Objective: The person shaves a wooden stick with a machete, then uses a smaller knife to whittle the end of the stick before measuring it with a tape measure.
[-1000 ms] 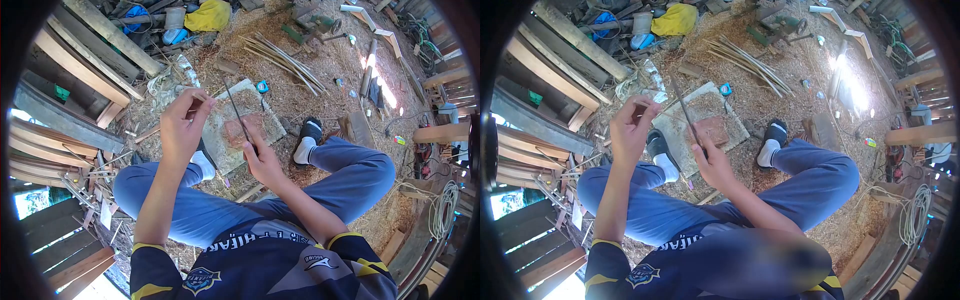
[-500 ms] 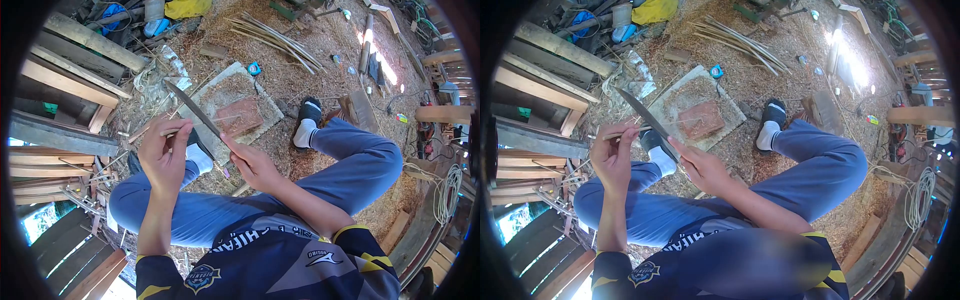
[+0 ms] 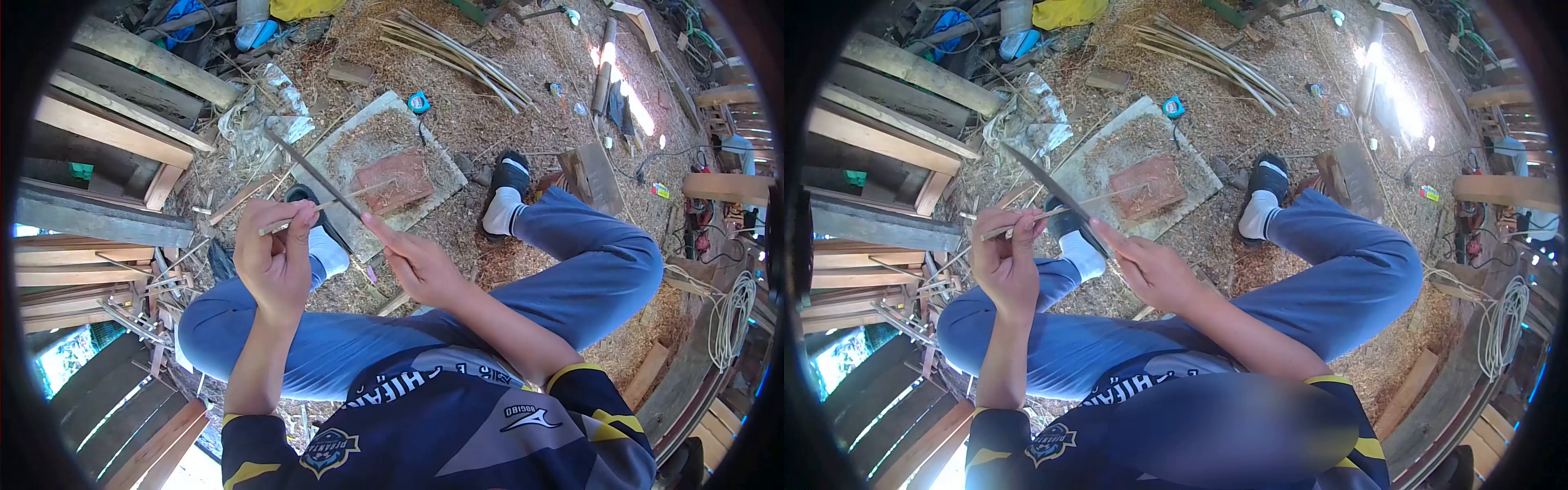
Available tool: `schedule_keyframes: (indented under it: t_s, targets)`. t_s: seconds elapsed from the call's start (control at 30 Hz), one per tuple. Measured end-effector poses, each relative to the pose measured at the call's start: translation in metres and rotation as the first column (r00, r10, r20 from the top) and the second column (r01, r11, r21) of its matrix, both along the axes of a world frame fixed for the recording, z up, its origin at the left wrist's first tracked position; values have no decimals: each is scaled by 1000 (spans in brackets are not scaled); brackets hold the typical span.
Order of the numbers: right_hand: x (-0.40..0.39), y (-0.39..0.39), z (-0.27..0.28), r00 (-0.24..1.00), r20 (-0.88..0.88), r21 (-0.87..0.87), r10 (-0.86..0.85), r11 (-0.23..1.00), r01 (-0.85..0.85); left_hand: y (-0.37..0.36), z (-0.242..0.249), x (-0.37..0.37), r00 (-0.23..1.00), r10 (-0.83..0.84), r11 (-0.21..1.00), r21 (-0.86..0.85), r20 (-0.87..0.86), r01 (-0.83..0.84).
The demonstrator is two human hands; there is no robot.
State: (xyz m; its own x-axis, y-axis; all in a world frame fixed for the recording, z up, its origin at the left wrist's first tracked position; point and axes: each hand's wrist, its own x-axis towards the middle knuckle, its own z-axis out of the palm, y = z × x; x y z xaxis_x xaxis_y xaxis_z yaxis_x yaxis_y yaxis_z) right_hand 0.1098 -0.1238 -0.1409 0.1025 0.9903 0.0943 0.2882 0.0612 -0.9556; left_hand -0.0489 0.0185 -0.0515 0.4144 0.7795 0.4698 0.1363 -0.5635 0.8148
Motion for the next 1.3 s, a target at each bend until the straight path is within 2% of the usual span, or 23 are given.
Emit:
schedule_keyframes:
  t_s: [0.23,0.33,0.43,0.53,0.63,0.73,0.8,0.87,0.93,1.03,1.13,1.23,1.3]
  targets:
    - [4,1,-6,1000,0,50,12,999,-12,0,-5,-1,999,-28,999,22,22,27]
    - [8,5,-8,998,-55,-189,-18,982,8,0,-6,-1,998,-34,999,4,44,34]
    - [7,5,3,996,-86,60,38,998,-33,0,-11,-2,997,-32,999,2,70,32]
    - [6,4,-4,996,-89,31,16,999,-13,-1,-11,-2,997,-26,1000,-1,76,26]
    - [15,6,-5,997,-70,-232,-10,973,-7,1,-12,-2,996,-19,1000,-18,84,20]
    - [14,2,8,990,-130,-39,58,997,-63,0,-13,-2,997,-34,999,3,65,33]
    - [9,1,0,993,-117,20,33,999,-30,-1,-13,-3,998,-49,998,33,40,48]
    - [7,1,-5,993,-116,5,27,1000,-27,-1,-13,-2,997,-39,999,0,67,39]
    - [14,3,-5,991,-119,-90,53,994,-64,1,-13,-1,996,-28,999,-16,85,30]
    - [13,1,7,999,16,-14,52,999,-52,3,-13,-3,996,-12,1000,-11,83,13]
    - [11,-3,6,999,12,70,44,997,-45,2,-13,-4,997,-23,1000,17,76,22]
    - [16,0,-5,997,-75,-102,26,994,-34,1,-15,-3,996,-28,1000,12,83,27]
    - [16,-1,1,999,-13,-38,37,999,-38,1,-15,-4,997,-8,1000,0,82,8]
